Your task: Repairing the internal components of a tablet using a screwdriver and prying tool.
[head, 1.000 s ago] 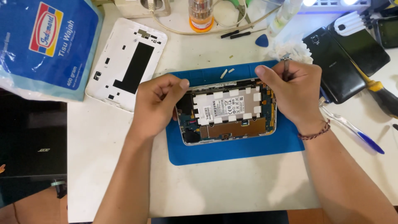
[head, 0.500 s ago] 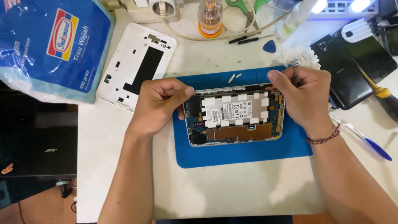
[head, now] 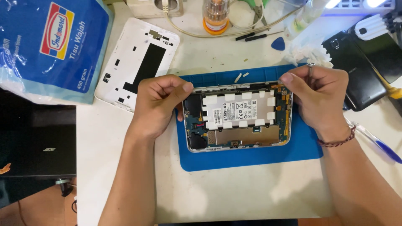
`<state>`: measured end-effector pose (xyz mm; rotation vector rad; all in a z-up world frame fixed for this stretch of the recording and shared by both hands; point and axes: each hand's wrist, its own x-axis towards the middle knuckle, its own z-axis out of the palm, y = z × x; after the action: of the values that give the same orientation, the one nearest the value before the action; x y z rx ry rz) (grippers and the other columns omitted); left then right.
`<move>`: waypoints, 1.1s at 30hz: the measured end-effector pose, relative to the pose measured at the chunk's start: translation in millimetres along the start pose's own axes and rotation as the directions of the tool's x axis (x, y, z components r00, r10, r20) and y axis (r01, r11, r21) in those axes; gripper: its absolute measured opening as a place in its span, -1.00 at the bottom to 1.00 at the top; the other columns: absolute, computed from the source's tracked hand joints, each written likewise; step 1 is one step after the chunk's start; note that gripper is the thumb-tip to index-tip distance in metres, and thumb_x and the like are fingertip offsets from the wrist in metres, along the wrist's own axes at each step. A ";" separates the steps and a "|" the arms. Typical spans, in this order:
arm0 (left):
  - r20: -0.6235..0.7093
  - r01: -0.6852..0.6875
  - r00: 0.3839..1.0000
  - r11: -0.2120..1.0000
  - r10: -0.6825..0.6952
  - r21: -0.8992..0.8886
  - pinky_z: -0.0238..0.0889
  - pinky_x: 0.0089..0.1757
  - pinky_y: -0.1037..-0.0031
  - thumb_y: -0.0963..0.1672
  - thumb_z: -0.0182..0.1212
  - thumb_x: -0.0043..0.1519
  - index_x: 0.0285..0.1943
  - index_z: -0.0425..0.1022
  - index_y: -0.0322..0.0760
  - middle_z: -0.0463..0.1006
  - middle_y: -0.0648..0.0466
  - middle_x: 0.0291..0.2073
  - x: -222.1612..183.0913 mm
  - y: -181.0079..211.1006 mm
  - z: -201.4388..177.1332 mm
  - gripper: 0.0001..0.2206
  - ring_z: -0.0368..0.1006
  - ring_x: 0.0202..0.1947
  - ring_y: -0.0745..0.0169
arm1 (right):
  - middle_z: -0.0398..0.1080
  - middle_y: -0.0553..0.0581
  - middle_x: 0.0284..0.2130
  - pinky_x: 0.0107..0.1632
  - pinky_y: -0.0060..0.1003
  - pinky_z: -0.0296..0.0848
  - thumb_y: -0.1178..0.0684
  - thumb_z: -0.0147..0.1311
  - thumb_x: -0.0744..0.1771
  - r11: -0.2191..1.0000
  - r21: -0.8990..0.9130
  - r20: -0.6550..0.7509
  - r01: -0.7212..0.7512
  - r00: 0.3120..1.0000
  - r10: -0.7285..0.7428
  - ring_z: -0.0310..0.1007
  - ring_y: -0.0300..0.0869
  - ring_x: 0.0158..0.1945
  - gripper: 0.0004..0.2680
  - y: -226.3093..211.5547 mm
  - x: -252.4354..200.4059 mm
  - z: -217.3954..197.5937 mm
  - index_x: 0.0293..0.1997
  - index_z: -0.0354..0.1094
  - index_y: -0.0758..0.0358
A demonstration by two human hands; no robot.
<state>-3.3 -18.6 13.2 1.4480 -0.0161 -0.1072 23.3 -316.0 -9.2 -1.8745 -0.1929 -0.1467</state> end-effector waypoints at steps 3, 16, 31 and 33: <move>0.000 0.009 1.000 1.000 -0.009 0.000 0.19 -0.70 0.66 -0.17 0.18 0.19 -0.49 0.45 -0.37 0.35 0.10 -0.71 -0.2 0.9 0.1 -0.81 0.20 -0.77 0.39 | 0.35 0.12 -0.55 -0.52 -0.55 0.09 0.16 0.16 0.35 1.000 0.008 -0.012 0.026 1.000 -0.026 0.13 -0.36 -0.59 -0.88 2.2 -0.1 0.4 -0.27 0.40 0.47; 0.012 -0.010 1.000 0.999 0.010 -0.038 0.24 -0.68 0.65 -0.17 0.18 0.19 -0.43 0.49 -0.38 0.41 0.06 -0.69 -1.0 0.8 -0.3 -0.84 0.26 -0.75 0.37 | 0.23 0.07 -0.67 -0.63 -0.54 -0.02 0.14 0.18 0.32 0.990 0.136 -0.054 -0.038 0.998 0.045 -0.02 -0.37 -0.68 -0.86 8.4 1.9 0.7 -0.31 0.37 0.46; 0.011 -0.061 0.998 0.998 0.061 -0.026 0.22 -0.60 0.68 -0.15 0.17 0.22 -0.43 0.45 -0.33 0.44 0.07 -0.65 -0.2 -5.1 -2.8 -0.83 0.30 -0.67 0.42 | 0.33 0.09 -0.57 -0.50 -0.54 0.15 0.06 0.22 0.27 0.976 0.218 -0.090 0.019 0.996 0.000 0.19 -0.34 -0.56 -0.83 17.2 3.8 -0.2 -0.37 0.37 0.38; -0.009 -0.037 0.999 0.999 0.037 0.025 0.25 -0.57 0.66 -0.16 0.17 0.22 -0.41 0.46 -0.34 0.43 0.08 -0.63 0.0 -5.9 -3.4 -0.85 0.30 -0.63 0.43 | 0.32 0.06 -0.58 -0.44 -0.53 0.15 0.02 0.23 0.26 0.973 0.231 -0.096 0.015 0.995 0.007 0.17 -0.37 -0.54 -0.81 16.6 3.4 0.6 -0.41 0.36 0.36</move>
<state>-3.5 -15.9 7.0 1.4722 -0.0368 -0.0699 30.1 -320.2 -24.1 -1.6305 -0.1409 -0.2086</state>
